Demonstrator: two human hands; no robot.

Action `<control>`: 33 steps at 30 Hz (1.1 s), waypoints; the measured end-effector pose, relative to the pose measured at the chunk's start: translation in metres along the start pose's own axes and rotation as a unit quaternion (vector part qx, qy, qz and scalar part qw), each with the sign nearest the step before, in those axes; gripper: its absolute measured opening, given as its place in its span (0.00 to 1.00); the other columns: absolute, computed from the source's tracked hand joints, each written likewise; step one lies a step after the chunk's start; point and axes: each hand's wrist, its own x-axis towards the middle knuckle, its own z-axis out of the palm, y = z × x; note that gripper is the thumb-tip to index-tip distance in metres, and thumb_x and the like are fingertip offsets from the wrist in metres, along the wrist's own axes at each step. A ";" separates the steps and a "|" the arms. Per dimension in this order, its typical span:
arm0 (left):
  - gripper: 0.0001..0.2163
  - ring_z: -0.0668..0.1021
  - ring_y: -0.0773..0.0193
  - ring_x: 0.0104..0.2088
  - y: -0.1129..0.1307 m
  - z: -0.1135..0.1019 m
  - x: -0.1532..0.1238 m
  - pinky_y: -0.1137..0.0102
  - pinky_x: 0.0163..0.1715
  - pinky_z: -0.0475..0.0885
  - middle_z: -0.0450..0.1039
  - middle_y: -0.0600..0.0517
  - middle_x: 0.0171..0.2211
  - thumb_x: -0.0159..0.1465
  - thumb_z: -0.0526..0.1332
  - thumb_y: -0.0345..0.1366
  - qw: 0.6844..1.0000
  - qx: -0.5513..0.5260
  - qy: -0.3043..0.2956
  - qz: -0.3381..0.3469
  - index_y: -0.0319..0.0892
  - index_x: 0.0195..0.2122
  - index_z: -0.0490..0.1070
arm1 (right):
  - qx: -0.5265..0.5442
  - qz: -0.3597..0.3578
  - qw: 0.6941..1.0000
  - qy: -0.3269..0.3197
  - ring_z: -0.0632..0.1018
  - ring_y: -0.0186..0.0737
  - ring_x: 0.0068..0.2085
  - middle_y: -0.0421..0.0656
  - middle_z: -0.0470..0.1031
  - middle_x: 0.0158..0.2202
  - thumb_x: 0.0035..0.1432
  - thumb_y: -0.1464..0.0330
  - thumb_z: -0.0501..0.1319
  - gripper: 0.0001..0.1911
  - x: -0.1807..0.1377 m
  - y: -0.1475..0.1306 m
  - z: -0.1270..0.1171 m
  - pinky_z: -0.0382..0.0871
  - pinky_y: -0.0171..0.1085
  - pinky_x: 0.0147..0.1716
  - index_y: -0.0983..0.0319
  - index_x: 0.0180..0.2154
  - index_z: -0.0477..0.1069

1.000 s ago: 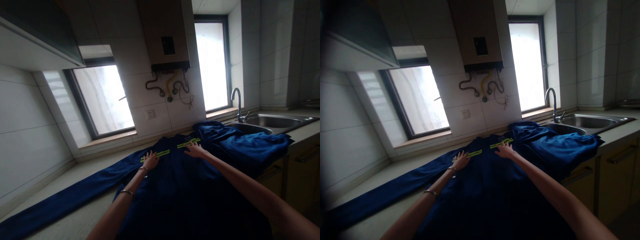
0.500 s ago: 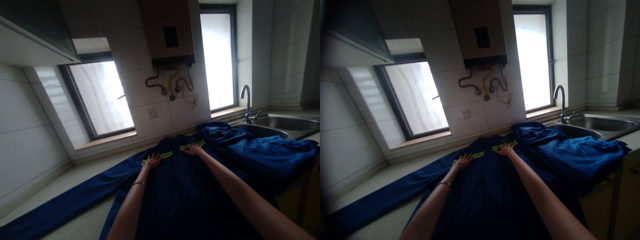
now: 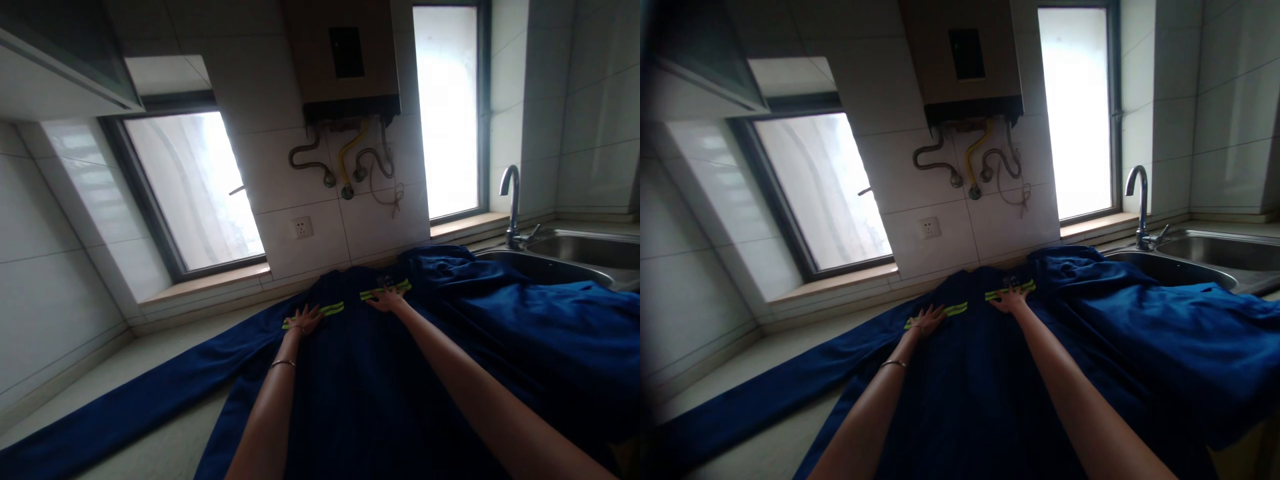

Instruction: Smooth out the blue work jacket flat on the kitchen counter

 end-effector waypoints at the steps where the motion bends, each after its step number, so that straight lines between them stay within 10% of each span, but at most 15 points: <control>1: 0.29 0.48 0.35 0.62 -0.001 0.000 0.006 0.32 0.48 0.47 0.38 0.50 0.66 0.61 0.38 0.59 1.000 0.002 0.000 0.003 0.61 0.63 0.43 | -0.002 0.003 1.000 0.000 0.45 0.73 0.61 0.44 0.39 0.66 0.47 0.35 0.37 0.42 0.005 -0.001 0.000 0.29 0.73 0.45 0.42 0.61 0.47; 33: 0.29 0.52 0.38 0.61 -0.030 0.004 0.138 0.37 0.50 0.50 0.44 0.51 0.65 0.61 0.39 0.58 1.000 0.014 0.009 -0.002 0.60 0.63 0.45 | -0.010 -0.006 1.000 0.017 0.45 0.73 0.60 0.47 0.40 0.66 0.50 0.37 0.36 0.41 0.151 -0.023 0.006 0.29 0.73 0.45 0.44 0.61 0.49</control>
